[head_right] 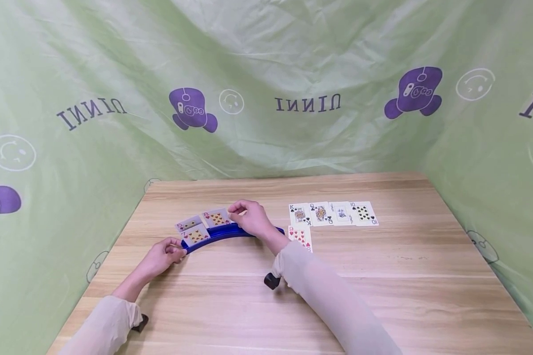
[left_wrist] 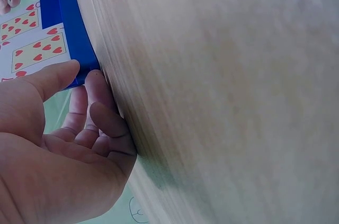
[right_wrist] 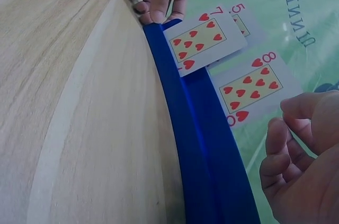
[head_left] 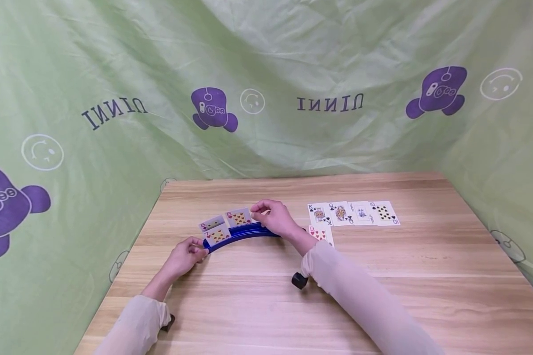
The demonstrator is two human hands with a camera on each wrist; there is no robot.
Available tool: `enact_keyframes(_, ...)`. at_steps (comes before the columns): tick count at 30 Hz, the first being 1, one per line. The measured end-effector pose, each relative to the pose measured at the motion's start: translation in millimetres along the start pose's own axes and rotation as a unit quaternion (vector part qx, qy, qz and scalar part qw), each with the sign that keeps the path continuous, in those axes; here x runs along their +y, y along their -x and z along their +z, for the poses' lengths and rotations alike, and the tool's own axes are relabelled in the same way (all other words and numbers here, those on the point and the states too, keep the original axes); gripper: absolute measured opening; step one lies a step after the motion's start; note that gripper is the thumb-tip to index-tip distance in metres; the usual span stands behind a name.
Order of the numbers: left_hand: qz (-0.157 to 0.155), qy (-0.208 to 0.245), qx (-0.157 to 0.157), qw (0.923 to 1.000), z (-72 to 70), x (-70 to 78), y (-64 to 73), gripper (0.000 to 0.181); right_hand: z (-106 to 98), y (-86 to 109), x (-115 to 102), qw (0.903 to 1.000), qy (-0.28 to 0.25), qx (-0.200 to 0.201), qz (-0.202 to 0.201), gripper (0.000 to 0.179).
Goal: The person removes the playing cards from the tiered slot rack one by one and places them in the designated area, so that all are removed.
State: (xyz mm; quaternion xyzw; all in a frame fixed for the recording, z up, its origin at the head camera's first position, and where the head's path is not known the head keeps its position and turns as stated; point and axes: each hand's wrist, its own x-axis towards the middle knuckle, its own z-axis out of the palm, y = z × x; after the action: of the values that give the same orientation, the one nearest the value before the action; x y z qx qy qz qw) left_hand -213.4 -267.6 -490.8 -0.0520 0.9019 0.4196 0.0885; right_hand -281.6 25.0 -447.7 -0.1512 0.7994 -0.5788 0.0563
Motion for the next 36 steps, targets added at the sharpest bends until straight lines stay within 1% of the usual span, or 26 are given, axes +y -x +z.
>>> enact_keyframes(13,-0.001,-0.001,0.001,1.0000,-0.6,1.2,0.2,0.026,6.6,-3.0,-2.6,0.9999,0.016,-0.001,-0.005,0.012)
enact_keyframes(20,-0.005,0.004,-0.001,1.0000,0.0,1.5,1.5,0.027,8.9,-3.2,-3.2,0.9999,0.016,-0.003,-0.004,0.011)
enact_keyframes(28,-0.006,0.009,-0.001,0.9999,-0.3,1.8,2.5,0.027,4.6,-1.5,-6.7,0.9999,0.014,0.005,0.000,0.010)
enact_keyframes(36,-0.008,0.006,-0.003,0.9999,-1.1,1.6,1.4,0.027,-3.7,-0.1,-9.3,0.9997,0.006,0.022,-0.006,0.011)
